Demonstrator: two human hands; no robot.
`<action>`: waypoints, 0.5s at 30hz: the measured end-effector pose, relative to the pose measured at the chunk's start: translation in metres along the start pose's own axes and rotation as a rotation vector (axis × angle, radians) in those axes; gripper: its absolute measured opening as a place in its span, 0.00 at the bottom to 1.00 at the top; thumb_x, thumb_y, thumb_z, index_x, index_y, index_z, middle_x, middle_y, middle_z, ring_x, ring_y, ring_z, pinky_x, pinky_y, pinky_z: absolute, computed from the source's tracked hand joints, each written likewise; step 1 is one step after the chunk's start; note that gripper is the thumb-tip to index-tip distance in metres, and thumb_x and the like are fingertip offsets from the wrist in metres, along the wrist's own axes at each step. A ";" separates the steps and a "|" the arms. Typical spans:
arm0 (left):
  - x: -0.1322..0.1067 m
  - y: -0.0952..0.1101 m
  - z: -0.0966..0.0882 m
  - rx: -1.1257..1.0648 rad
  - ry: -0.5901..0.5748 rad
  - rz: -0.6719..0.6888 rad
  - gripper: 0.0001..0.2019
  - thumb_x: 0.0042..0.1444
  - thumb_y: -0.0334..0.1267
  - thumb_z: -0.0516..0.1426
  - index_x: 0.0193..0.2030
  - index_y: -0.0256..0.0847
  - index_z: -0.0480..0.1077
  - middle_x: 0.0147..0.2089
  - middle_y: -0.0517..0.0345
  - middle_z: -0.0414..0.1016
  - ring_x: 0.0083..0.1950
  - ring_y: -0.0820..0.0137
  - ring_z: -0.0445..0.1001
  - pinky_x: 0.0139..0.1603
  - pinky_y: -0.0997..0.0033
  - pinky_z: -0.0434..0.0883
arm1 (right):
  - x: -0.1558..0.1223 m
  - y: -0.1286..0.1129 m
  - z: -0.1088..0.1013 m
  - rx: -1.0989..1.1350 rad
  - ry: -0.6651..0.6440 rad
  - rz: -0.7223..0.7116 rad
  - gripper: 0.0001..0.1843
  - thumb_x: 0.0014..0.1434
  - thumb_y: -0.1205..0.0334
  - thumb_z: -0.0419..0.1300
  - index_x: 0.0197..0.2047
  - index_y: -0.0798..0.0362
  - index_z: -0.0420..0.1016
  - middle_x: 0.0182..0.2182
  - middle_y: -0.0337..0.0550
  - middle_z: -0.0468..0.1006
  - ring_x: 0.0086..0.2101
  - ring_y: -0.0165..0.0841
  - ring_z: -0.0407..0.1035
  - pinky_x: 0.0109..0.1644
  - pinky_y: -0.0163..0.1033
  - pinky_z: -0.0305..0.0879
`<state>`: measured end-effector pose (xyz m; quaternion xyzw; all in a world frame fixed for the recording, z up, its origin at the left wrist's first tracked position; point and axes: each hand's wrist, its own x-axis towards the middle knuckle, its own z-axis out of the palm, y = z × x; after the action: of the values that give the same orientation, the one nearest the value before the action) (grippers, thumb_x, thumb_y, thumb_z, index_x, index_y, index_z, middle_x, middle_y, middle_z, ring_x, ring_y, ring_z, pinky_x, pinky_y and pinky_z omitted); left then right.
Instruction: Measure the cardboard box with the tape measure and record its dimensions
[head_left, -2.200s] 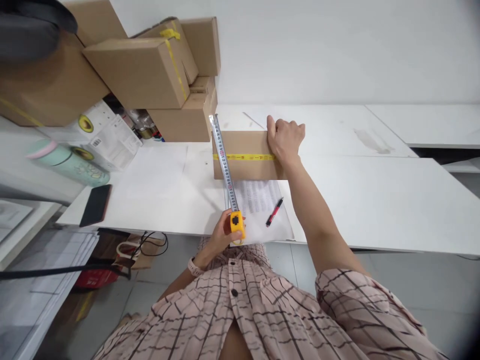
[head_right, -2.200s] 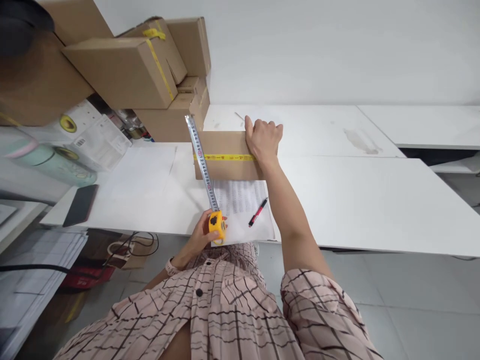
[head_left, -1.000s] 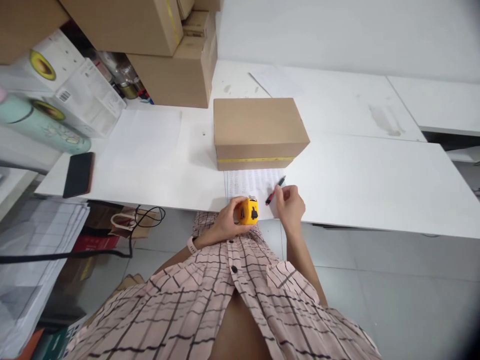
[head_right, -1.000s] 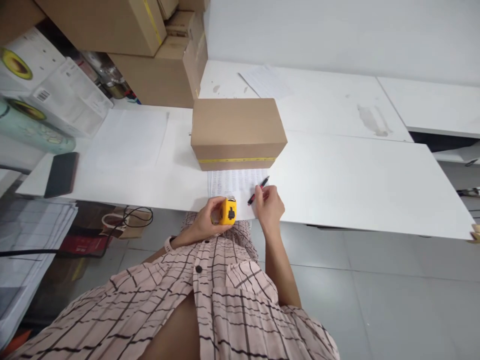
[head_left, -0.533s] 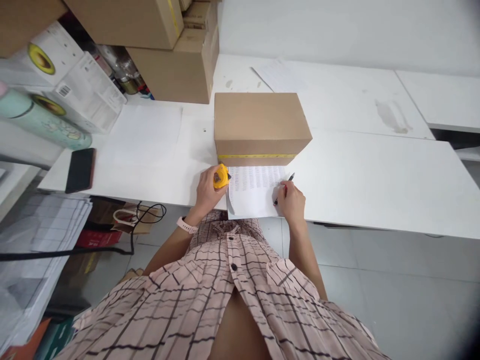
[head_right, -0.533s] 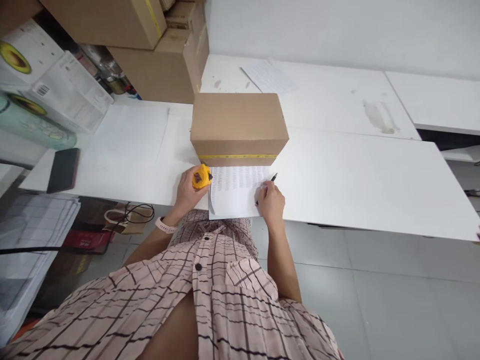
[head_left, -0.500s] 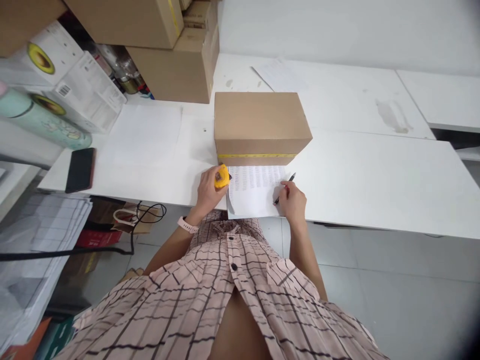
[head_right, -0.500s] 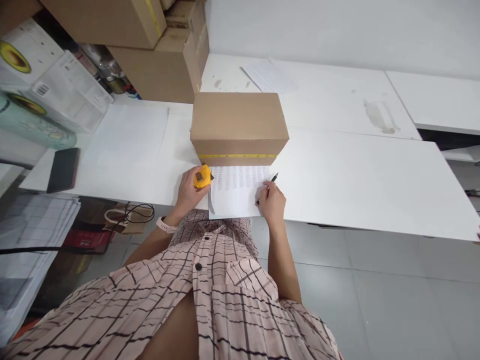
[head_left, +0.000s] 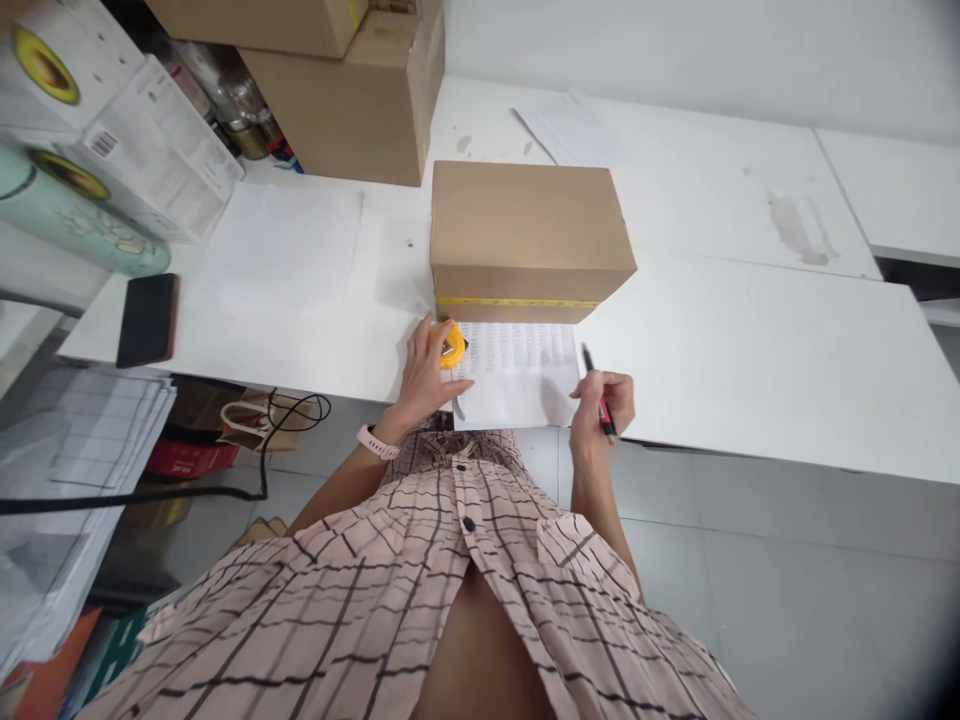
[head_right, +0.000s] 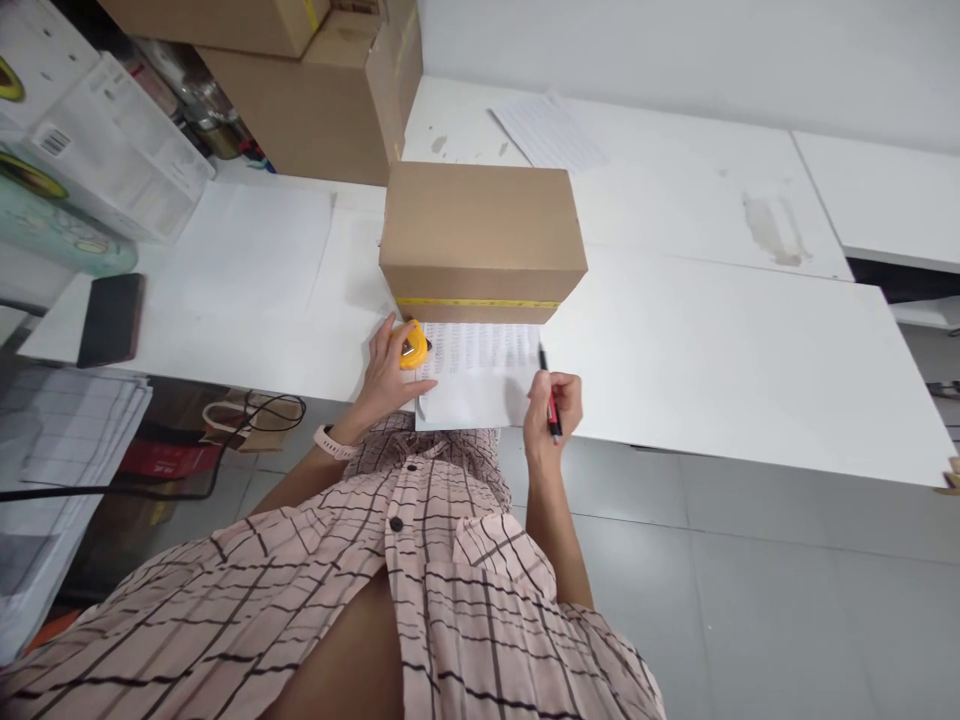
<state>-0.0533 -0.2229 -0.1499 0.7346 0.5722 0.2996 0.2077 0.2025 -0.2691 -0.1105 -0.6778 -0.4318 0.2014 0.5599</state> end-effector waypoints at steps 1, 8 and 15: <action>0.000 0.000 0.000 0.006 0.009 0.009 0.50 0.49 0.41 0.72 0.74 0.47 0.50 0.80 0.40 0.41 0.79 0.40 0.43 0.75 0.33 0.53 | -0.002 -0.005 0.007 0.043 -0.061 0.017 0.20 0.68 0.38 0.50 0.37 0.47 0.67 0.25 0.39 0.73 0.31 0.37 0.74 0.45 0.47 0.73; -0.023 0.033 0.002 0.032 -0.028 0.268 0.27 0.64 0.44 0.59 0.68 0.42 0.63 0.75 0.42 0.60 0.79 0.46 0.51 0.77 0.33 0.47 | 0.001 0.002 0.055 0.268 -0.519 0.089 0.24 0.62 0.39 0.60 0.51 0.49 0.73 0.47 0.50 0.82 0.48 0.40 0.76 0.54 0.49 0.71; -0.048 0.053 0.044 -0.044 -0.405 0.291 0.30 0.64 0.42 0.56 0.71 0.35 0.59 0.75 0.36 0.59 0.79 0.48 0.52 0.78 0.39 0.48 | 0.004 0.017 0.060 0.107 -0.457 0.043 0.13 0.62 0.48 0.59 0.40 0.48 0.67 0.35 0.38 0.75 0.36 0.32 0.69 0.42 0.39 0.68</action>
<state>0.0067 -0.2812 -0.1579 0.8496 0.4005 0.1855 0.2886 0.1650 -0.2307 -0.1427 -0.5931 -0.5215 0.3843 0.4781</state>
